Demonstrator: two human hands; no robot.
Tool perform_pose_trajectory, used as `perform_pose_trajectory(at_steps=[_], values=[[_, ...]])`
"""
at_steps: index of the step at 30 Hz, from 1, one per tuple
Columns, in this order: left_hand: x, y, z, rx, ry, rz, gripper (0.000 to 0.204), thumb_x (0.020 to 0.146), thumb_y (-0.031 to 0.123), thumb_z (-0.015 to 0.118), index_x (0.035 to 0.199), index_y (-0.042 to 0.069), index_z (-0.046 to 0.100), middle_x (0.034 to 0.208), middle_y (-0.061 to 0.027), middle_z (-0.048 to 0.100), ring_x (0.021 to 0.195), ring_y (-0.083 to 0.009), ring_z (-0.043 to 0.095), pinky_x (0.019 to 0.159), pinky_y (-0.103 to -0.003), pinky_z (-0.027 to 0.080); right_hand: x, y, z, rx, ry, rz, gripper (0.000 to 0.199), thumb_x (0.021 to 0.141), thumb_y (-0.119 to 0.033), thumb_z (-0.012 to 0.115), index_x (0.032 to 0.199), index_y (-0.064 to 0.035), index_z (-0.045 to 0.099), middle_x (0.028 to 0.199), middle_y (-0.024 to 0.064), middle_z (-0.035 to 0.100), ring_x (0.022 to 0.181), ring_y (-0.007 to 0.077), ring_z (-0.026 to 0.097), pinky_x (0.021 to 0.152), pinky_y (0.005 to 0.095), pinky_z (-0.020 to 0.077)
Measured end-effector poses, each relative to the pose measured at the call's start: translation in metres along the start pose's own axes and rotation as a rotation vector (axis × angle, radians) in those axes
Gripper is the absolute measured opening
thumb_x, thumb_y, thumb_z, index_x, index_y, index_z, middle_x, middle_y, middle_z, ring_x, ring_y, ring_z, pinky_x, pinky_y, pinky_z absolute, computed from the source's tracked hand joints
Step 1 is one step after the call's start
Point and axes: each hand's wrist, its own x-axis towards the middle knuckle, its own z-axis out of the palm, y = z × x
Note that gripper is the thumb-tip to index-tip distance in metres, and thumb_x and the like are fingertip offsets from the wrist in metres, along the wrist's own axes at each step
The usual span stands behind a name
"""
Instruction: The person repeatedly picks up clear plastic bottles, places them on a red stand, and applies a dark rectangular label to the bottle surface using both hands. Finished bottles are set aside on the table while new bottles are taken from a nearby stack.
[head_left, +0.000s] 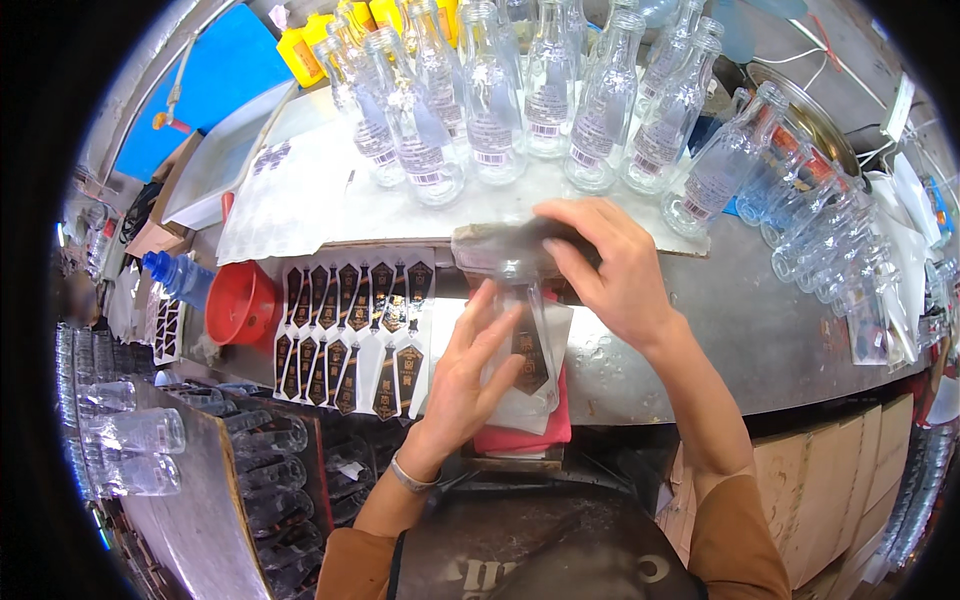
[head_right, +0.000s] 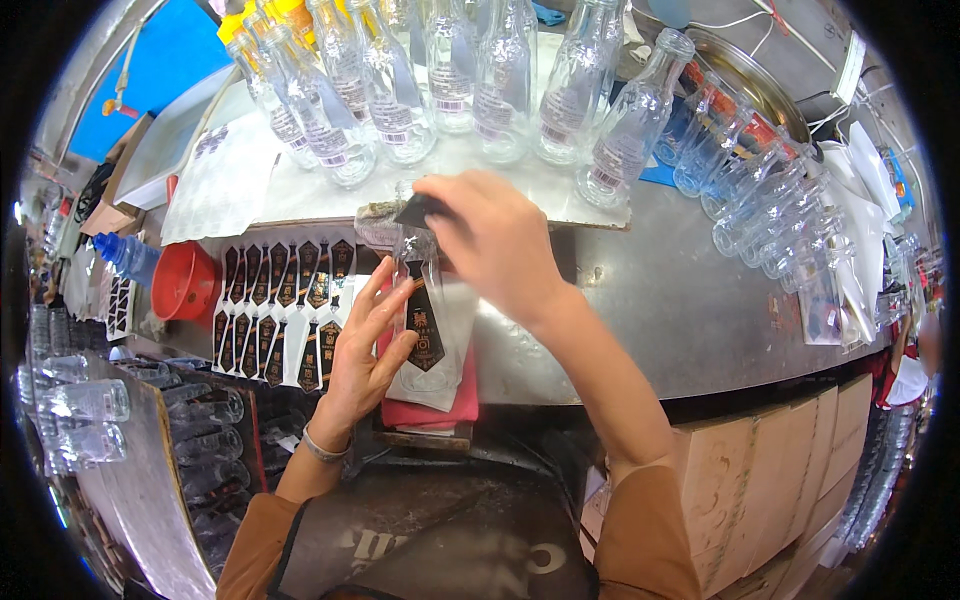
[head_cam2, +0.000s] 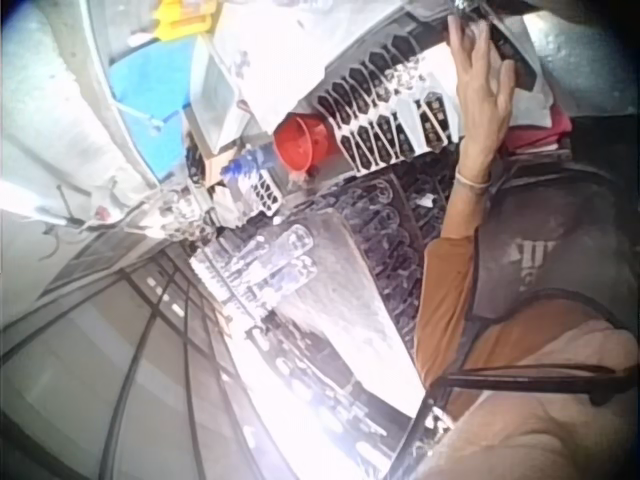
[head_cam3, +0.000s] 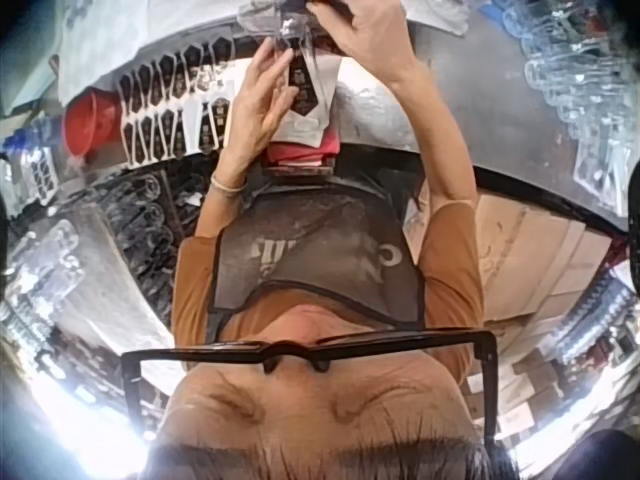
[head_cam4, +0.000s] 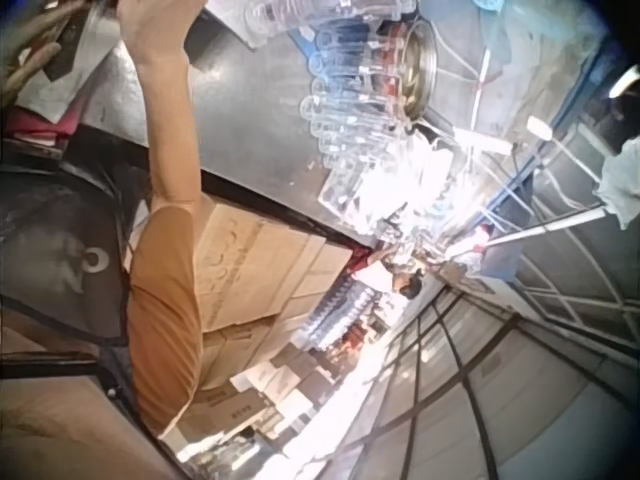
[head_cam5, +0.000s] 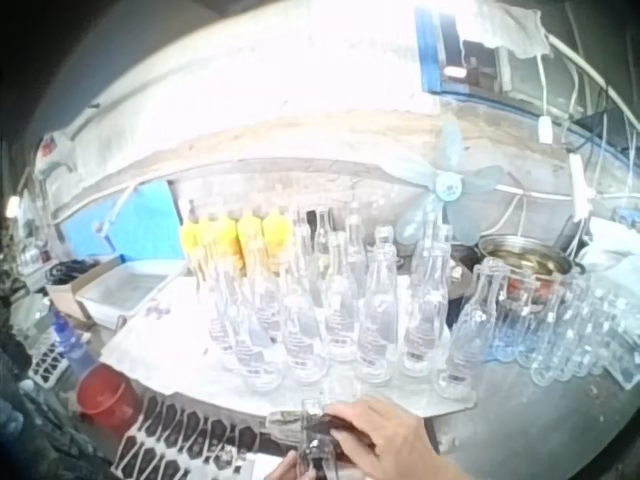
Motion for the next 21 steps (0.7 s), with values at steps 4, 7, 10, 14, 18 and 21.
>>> perform_pose_trajectory(at_steps=[4, 7, 10, 14, 18, 21], values=[[-0.006, -0.017, 0.002, -0.451, 0.172, -0.197, 0.056, 0.104, 0.017, 0.055, 0.153, 0.0, 0.037, 0.155, -0.0196, 0.042, 0.139, -0.0304, 0.048, 0.107, -0.042, 0.048, -0.045, -0.025, 0.003, -0.012, -0.126, -0.227, 0.035, 0.076, 0.005, 0.071, 0.108, -0.0102, 0.071, 0.105, 0.0094, 0.07, 0.098, 0.0307, 0.066, 0.082, 0.0372, 0.0545], [0.016, -0.017, -0.006, -0.468, 0.163, -0.381, 0.057, 0.108, 0.04, 0.045, 0.145, -0.004, 0.046, 0.138, -0.0212, 0.057, 0.122, -0.028, 0.062, 0.099, -0.037, 0.052, -0.071, -0.048, -0.009, 0.213, -0.236, -0.031, 0.034, 0.079, 0.006, 0.069, 0.11, -0.0084, 0.07, 0.104, 0.0097, 0.07, 0.097, 0.0294, 0.067, 0.082, 0.0363, 0.0547], [0.043, -0.009, 0.003, -0.425, 0.089, -0.531, 0.052, 0.108, 0.044, 0.044, 0.124, -0.003, 0.059, 0.111, -0.0132, 0.067, 0.1, -0.0175, 0.066, 0.086, -0.029, 0.053, -0.068, -0.039, -0.019, 0.36, -0.117, 0.381, 0.02, 0.094, -0.006, 0.062, 0.112, -0.0007, 0.068, 0.101, 0.0093, 0.071, 0.094, 0.0171, 0.067, 0.082, 0.0333, 0.053], [0.05, -0.026, 0.028, -0.37, 0.143, -0.468, 0.049, 0.109, 0.044, 0.042, 0.105, 0.0, 0.062, 0.09, -0.0055, 0.067, 0.079, -0.0095, 0.063, 0.072, -0.024, 0.052, -0.056, 0.006, 0.01, 0.419, -0.144, 0.653, 0.03, 0.101, -0.023, 0.058, 0.11, 0.0037, 0.07, 0.1, 0.0103, 0.073, 0.089, 0.0116, 0.064, 0.078, 0.0297, 0.0514], [0.05, -0.029, 0.037, -0.431, 0.207, -0.396, 0.047, 0.11, 0.042, 0.04, 0.102, 0.002, 0.061, 0.087, -0.0049, 0.067, 0.072, -0.0084, 0.062, 0.066, -0.023, 0.052, -0.035, 0.005, 0.024, 0.357, -0.286, 0.738, 0.05, 0.098, -0.045, 0.059, 0.094, 0.0025, 0.075, 0.087, 0.0166, 0.074, 0.081, 0.0232, 0.071, 0.078, 0.0341, 0.0522], [0.048, -0.029, 0.037, -0.464, 0.197, -0.377, 0.047, 0.11, 0.042, 0.04, 0.104, 0.002, 0.061, 0.086, -0.0045, 0.067, 0.072, -0.0083, 0.063, 0.065, -0.023, 0.052, -0.03, 0.008, 0.028, 0.3, -0.299, 0.713, 0.053, 0.096, -0.049, 0.058, 0.09, 0.0002, 0.077, 0.083, 0.0155, 0.074, 0.078, 0.0248, 0.071, 0.075, 0.0353, 0.0528]])
